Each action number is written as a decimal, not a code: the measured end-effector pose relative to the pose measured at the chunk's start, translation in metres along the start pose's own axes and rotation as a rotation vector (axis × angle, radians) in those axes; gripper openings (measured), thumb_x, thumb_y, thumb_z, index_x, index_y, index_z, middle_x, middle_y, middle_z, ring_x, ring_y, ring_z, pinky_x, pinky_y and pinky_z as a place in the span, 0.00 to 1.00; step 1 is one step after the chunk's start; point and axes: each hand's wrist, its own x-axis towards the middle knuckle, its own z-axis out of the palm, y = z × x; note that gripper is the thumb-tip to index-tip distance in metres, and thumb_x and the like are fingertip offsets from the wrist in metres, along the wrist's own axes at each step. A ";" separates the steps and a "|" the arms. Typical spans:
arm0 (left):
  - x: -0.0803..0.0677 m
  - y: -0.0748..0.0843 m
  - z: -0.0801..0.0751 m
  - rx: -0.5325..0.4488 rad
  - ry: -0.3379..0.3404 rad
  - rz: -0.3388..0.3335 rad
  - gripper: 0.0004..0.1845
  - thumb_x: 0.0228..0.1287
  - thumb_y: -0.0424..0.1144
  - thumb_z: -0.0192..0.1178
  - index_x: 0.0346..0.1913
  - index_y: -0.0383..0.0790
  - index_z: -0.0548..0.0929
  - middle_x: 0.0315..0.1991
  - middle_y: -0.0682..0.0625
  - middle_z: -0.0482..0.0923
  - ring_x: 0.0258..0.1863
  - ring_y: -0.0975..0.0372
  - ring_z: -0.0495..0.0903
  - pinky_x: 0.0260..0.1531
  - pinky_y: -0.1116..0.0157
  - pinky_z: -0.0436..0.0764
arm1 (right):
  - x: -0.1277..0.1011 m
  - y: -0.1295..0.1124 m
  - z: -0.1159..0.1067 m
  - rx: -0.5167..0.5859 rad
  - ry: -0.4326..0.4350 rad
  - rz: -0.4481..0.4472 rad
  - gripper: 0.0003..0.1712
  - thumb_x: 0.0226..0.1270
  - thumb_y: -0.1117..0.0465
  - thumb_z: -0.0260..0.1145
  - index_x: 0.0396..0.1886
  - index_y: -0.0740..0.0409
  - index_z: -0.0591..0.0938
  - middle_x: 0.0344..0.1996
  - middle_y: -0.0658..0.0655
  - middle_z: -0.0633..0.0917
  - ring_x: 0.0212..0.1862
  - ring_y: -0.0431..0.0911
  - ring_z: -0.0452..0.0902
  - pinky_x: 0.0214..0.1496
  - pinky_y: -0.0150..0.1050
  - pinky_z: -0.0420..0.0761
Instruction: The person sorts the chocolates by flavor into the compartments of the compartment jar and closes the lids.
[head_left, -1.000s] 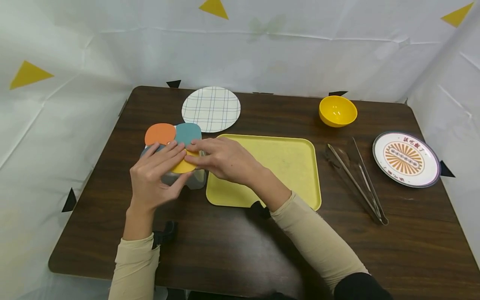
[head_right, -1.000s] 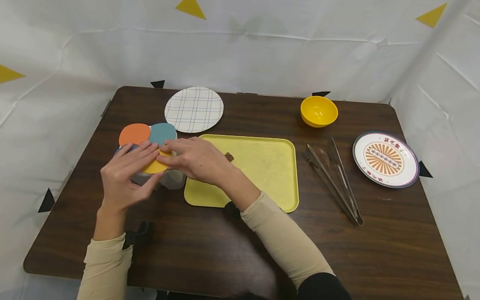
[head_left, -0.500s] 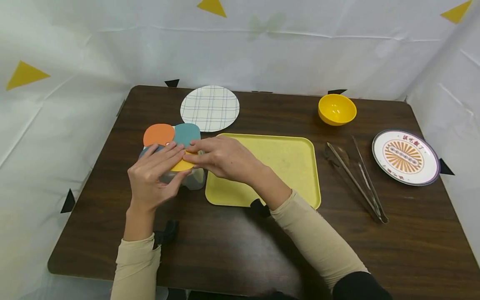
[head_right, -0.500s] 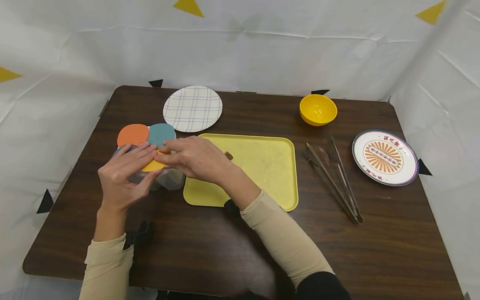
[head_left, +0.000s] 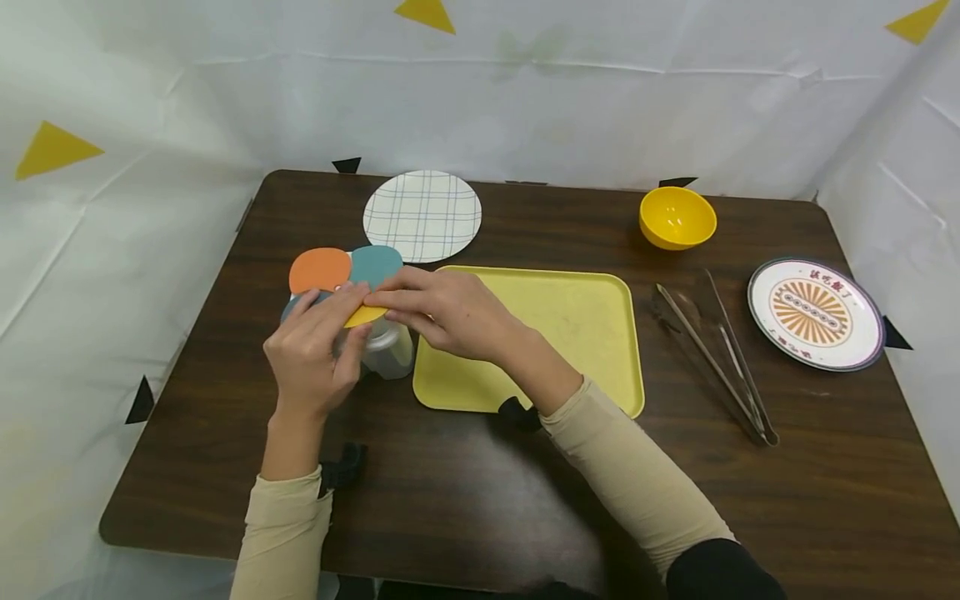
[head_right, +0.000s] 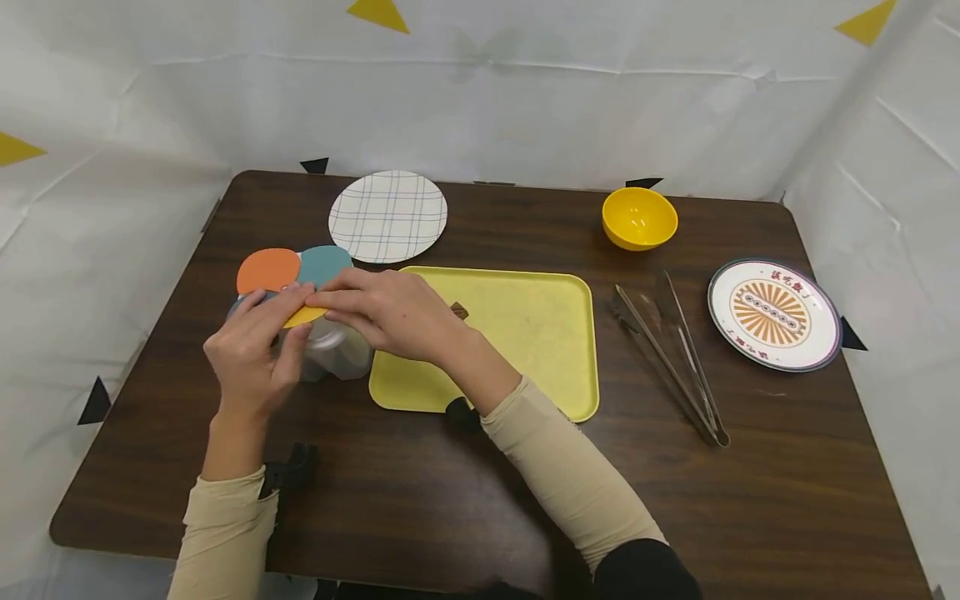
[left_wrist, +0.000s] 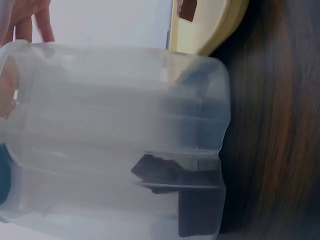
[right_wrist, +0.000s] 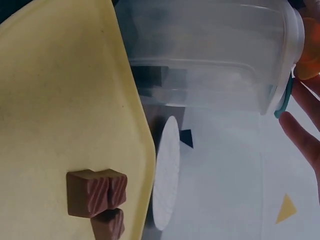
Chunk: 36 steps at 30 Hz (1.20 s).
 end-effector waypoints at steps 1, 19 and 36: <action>0.000 0.001 0.001 0.011 0.006 -0.005 0.26 0.72 0.55 0.50 0.52 0.37 0.87 0.45 0.45 0.86 0.41 0.51 0.87 0.48 0.44 0.79 | 0.000 0.000 0.000 0.002 0.003 0.006 0.17 0.73 0.58 0.60 0.59 0.50 0.83 0.52 0.48 0.82 0.31 0.37 0.72 0.35 0.29 0.72; 0.002 0.006 0.007 0.011 0.096 -0.100 0.25 0.74 0.51 0.44 0.46 0.38 0.88 0.39 0.45 0.87 0.29 0.49 0.85 0.43 0.46 0.81 | -0.010 0.000 0.001 0.021 0.000 0.113 0.28 0.72 0.68 0.52 0.71 0.54 0.71 0.63 0.54 0.76 0.25 0.40 0.64 0.29 0.33 0.67; 0.002 0.006 0.006 0.005 0.078 -0.123 0.25 0.73 0.50 0.44 0.47 0.38 0.88 0.40 0.46 0.87 0.30 0.50 0.85 0.45 0.46 0.81 | -0.031 -0.001 -0.004 -0.014 -0.010 0.181 0.28 0.72 0.66 0.56 0.71 0.51 0.71 0.65 0.50 0.76 0.46 0.41 0.76 0.37 0.33 0.74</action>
